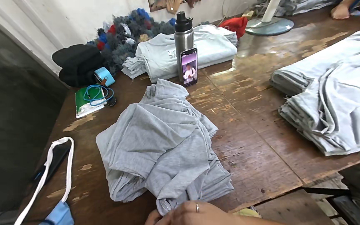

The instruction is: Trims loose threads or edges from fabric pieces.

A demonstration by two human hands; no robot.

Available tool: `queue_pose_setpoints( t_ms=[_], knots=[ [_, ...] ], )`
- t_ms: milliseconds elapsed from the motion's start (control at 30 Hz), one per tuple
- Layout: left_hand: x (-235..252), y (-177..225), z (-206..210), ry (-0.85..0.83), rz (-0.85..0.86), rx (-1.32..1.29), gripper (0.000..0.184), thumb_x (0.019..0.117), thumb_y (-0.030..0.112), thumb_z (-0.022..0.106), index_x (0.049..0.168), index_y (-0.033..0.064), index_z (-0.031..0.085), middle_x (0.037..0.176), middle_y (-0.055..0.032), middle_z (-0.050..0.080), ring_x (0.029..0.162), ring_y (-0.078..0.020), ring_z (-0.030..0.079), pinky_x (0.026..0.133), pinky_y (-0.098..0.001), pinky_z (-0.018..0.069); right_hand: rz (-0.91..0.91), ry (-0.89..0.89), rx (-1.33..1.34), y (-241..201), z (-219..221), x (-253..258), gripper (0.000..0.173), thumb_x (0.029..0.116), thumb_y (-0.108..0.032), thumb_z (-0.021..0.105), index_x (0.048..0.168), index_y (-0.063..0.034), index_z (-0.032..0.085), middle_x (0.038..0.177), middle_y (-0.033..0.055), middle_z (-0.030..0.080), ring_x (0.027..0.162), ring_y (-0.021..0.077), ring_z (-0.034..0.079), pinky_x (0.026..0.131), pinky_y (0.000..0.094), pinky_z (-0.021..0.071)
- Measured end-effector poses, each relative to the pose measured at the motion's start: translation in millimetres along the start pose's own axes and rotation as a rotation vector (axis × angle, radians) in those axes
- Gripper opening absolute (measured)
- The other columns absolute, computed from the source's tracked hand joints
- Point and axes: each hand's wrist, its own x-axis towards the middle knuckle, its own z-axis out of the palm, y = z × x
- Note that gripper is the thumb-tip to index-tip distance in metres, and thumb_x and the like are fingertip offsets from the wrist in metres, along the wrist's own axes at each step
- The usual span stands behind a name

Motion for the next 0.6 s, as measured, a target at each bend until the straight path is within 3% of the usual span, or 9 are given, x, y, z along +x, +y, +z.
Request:
queue_pose_setpoints(
  t_ms=[67,100,133,167,233,367,467,600],
  knots=[
    [0.5,-1.0,-0.3,0.014,-0.071,-0.099,0.020,0.0997,0.016,0.066,0.116,0.0242,0.074,0.118,0.0166,0.068,0.107,0.0048,0.063,0.092,-0.0157,0.0543,0.141,0.015,-0.048,5.3,-4.4,-0.7,0.005,0.0976,-0.004,0.060,0.094,-0.0020,0.062,0.117,0.0210,0.066,0.124,0.0308,0.062,0.108,0.0384,0.0497],
    [-0.3,-2.5,-0.8,0.021,-0.105,-0.172,0.022,0.1005,0.016,0.064,0.117,0.0266,0.074,0.117,0.0163,0.068,0.107,0.0028,0.064,0.091,-0.0174,0.0547,0.225,-0.012,-0.096,10.0,-8.3,-0.5,0.003,0.0949,-0.005,0.062,0.094,-0.0024,0.061,0.124,0.0212,0.064,0.128,0.0298,0.059,0.110,0.0372,0.0488],
    [-0.4,-2.4,-1.0,0.032,-0.149,-0.244,0.023,0.1011,0.018,0.063,0.117,0.0294,0.074,0.117,0.0167,0.069,0.107,0.0020,0.064,0.092,-0.0185,0.0546,0.302,-0.042,-0.148,15.8,-11.2,-1.2,0.005,0.0912,-0.006,0.064,0.094,-0.0022,0.061,0.126,0.0210,0.063,0.125,0.0287,0.061,0.105,0.0353,0.0516],
    [0.1,-0.3,-1.2,0.050,-0.206,-0.307,0.021,0.1014,0.020,0.063,0.116,0.0314,0.074,0.117,0.0174,0.071,0.107,0.0024,0.065,0.093,-0.0186,0.0545,0.362,-0.066,-0.179,21.0,-13.2,-2.6,0.009,0.0903,-0.007,0.065,0.095,-0.0019,0.061,0.124,0.0205,0.062,0.118,0.0277,0.063,0.097,0.0339,0.0544],
    [0.4,0.5,-2.7,0.092,-0.304,-0.410,0.017,0.1002,0.024,0.065,0.112,0.0312,0.076,0.113,0.0154,0.073,0.105,0.0009,0.067,0.093,-0.0213,0.0558,0.379,-0.048,-0.239,26.1,-14.1,-7.2,0.012,0.0937,-0.016,0.063,0.096,-0.0040,0.059,0.116,0.0177,0.061,0.110,0.0264,0.061,0.093,0.0317,0.0528],
    [1.2,3.1,-3.5,0.109,-0.342,-0.445,0.017,0.0990,0.022,0.066,0.111,0.0298,0.076,0.108,0.0151,0.074,0.099,0.0025,0.068,0.089,-0.0195,0.0565,0.256,-0.037,-0.336,19.2,-15.2,-10.5,0.041,0.1044,-0.048,0.051,0.093,-0.0096,0.057,0.100,0.0113,0.059,0.097,0.0234,0.060,0.084,0.0308,0.0520],
    [1.4,3.2,-4.3,0.103,-0.329,-0.452,0.017,0.0983,0.023,0.067,0.111,0.0295,0.076,0.108,0.0151,0.074,0.098,0.0026,0.068,0.088,-0.0194,0.0568,0.248,-0.149,-0.327,19.6,-13.1,-12.9,0.039,0.1054,-0.044,0.050,0.092,-0.0086,0.058,0.091,0.0106,0.062,0.087,0.0249,0.064,0.074,0.0353,0.0540],
    [1.1,3.6,-4.2,0.141,-0.338,-0.462,0.016,0.0987,0.023,0.067,0.109,0.0294,0.077,0.110,0.0139,0.074,0.102,-0.0001,0.069,0.092,-0.0228,0.0571,0.320,-0.246,-0.364,23.8,-10.7,-16.1,0.031,0.1019,-0.038,0.057,0.094,-0.0085,0.063,0.088,0.0092,0.065,0.083,0.0250,0.067,0.070,0.0377,0.0559]
  ],
)
